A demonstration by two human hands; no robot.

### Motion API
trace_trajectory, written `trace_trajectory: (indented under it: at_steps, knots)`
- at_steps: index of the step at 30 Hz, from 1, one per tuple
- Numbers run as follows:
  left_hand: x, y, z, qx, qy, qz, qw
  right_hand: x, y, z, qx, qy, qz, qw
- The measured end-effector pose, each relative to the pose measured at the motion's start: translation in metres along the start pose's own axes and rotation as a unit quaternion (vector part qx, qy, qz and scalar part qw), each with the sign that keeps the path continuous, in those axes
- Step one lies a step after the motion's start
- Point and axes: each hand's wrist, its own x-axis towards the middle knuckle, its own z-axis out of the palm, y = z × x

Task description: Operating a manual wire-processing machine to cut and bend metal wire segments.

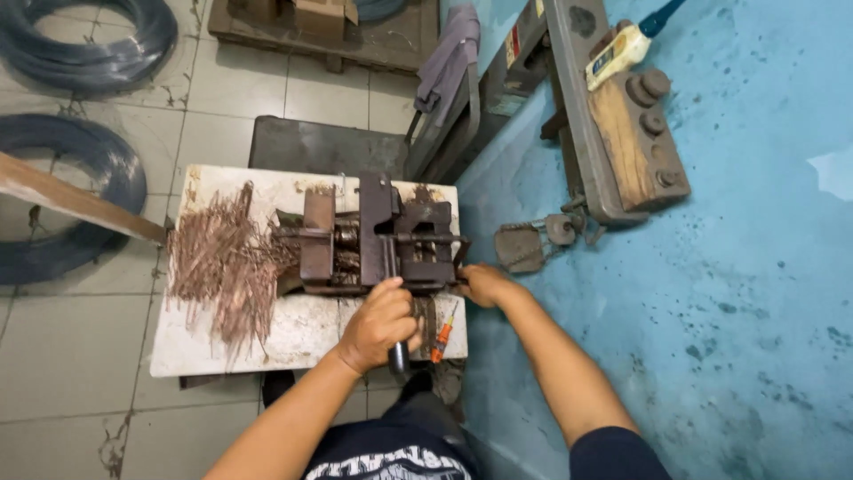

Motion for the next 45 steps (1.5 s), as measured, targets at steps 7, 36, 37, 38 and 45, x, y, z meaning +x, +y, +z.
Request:
trace_trajectory:
  at_steps: [7, 36, 37, 38, 45]
  knots:
    - [0.002, 0.0, 0.002, 0.026, 0.021, -0.01, 0.999, -0.033, -0.034, -0.019, 0.024, 0.02, -0.033, 0.999]
    - [0.036, 0.004, -0.016, 0.026, -0.059, -0.03, 0.997, -0.12, -0.095, -0.037, 0.044, -0.029, 0.116, 0.992]
    - [0.044, 0.003, -0.015, 0.023, -0.059, -0.03, 0.998, -0.132, -0.098, -0.045, 0.045, -0.029, 0.119, 0.991]
    - [0.053, 0.001, -0.015, 0.015, -0.06, -0.048, 0.997, -0.143, -0.102, -0.054, 0.05, -0.026, 0.113, 0.992]
    - [0.157, -0.021, -0.046, -0.055, -0.057, -0.141, 0.987, -0.134, -0.073, -0.045, 0.055, -0.029, 0.186, 0.981]
